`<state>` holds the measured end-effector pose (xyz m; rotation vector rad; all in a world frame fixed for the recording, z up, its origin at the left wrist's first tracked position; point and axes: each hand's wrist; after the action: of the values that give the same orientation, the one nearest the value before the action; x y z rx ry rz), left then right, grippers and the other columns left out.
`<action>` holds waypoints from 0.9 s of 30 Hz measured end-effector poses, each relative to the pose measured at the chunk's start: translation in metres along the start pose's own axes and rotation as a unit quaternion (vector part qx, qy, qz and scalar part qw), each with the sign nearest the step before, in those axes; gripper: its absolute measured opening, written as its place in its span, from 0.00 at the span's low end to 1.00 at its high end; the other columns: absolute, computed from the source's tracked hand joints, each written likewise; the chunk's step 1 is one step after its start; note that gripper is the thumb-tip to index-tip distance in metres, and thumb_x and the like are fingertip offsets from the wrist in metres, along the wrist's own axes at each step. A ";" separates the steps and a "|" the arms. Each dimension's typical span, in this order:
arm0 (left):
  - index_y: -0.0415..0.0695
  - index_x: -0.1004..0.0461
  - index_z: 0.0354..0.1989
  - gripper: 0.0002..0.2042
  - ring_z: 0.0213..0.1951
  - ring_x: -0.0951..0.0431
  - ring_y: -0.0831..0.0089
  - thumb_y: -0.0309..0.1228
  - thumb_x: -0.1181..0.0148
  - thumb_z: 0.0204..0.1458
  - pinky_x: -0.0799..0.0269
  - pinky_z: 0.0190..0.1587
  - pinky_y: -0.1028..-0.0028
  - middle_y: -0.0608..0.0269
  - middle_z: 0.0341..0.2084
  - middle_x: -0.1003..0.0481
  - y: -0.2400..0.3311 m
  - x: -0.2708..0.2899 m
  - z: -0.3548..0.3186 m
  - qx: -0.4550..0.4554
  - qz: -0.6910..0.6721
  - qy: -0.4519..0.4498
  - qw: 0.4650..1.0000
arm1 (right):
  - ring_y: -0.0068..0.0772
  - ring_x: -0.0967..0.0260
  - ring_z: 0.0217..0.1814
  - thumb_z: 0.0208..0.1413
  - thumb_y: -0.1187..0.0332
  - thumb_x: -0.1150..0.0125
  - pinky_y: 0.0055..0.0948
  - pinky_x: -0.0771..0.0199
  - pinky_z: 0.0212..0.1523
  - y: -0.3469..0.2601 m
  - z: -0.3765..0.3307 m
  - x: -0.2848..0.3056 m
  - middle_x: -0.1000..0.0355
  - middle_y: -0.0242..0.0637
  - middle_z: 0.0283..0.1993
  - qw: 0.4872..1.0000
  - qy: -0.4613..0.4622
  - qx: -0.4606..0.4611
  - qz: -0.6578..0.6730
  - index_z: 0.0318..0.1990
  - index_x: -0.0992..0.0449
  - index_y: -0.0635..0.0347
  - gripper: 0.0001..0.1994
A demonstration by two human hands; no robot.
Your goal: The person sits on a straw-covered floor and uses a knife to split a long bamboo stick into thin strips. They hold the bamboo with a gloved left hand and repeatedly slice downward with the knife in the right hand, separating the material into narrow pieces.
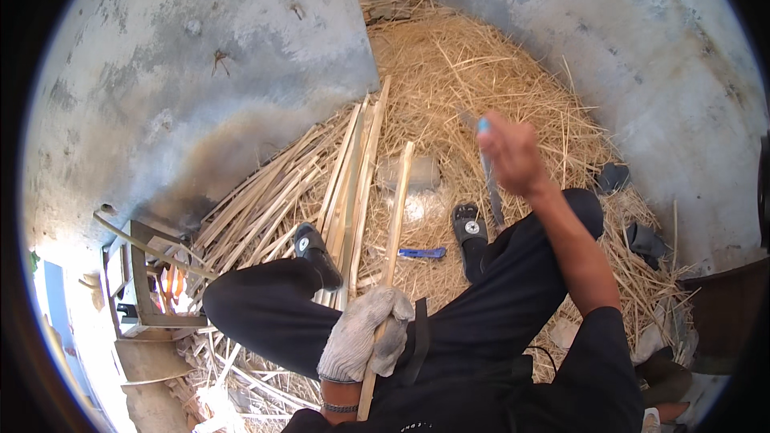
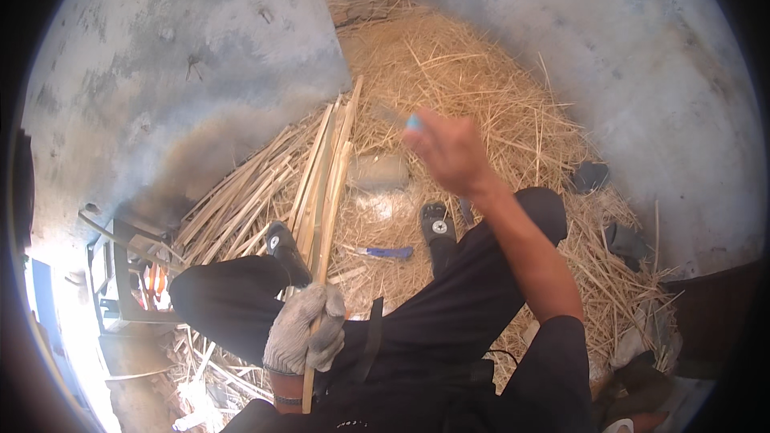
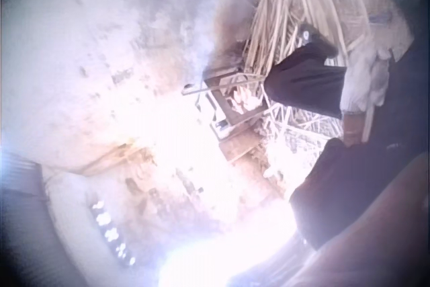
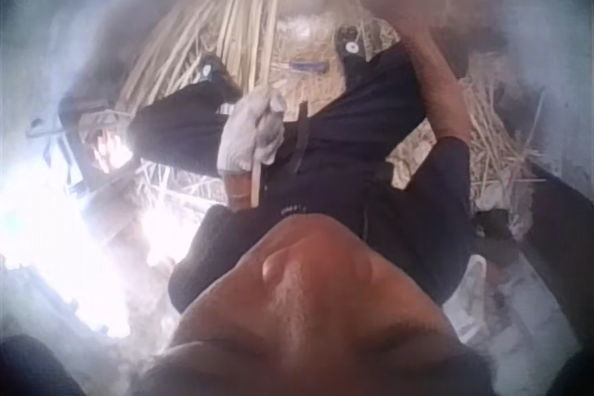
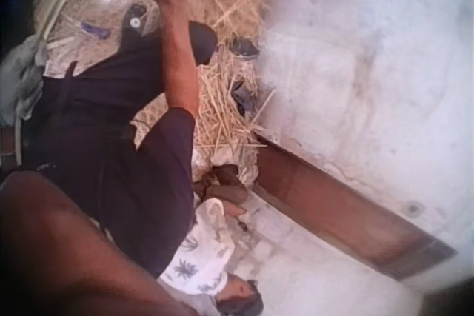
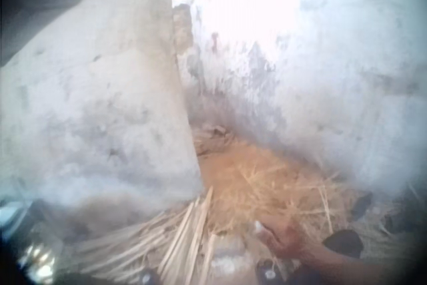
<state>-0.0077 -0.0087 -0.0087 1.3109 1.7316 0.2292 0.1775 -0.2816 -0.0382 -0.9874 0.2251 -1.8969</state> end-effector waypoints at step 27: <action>0.39 0.30 0.45 0.12 0.07 0.44 0.82 0.36 0.53 0.69 0.48 0.09 0.79 0.74 0.10 0.43 0.015 -0.015 -0.010 -0.005 0.012 -0.024 1.000 | 0.47 0.34 0.15 0.67 0.53 0.46 0.41 0.37 0.19 -0.020 -0.026 -0.037 0.33 0.41 0.17 0.988 -0.143 0.061 0.025 0.32 0.32 0.57 0.17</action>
<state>-0.0053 -0.0111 0.0141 1.3202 1.6738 0.2170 0.1541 -0.2475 -0.0641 -1.1435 -0.0337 -1.6787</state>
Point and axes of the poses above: each hand's wrist, its own z-axis towards the middle knuckle, its own x-axis out of the back of the hand, y = z × x
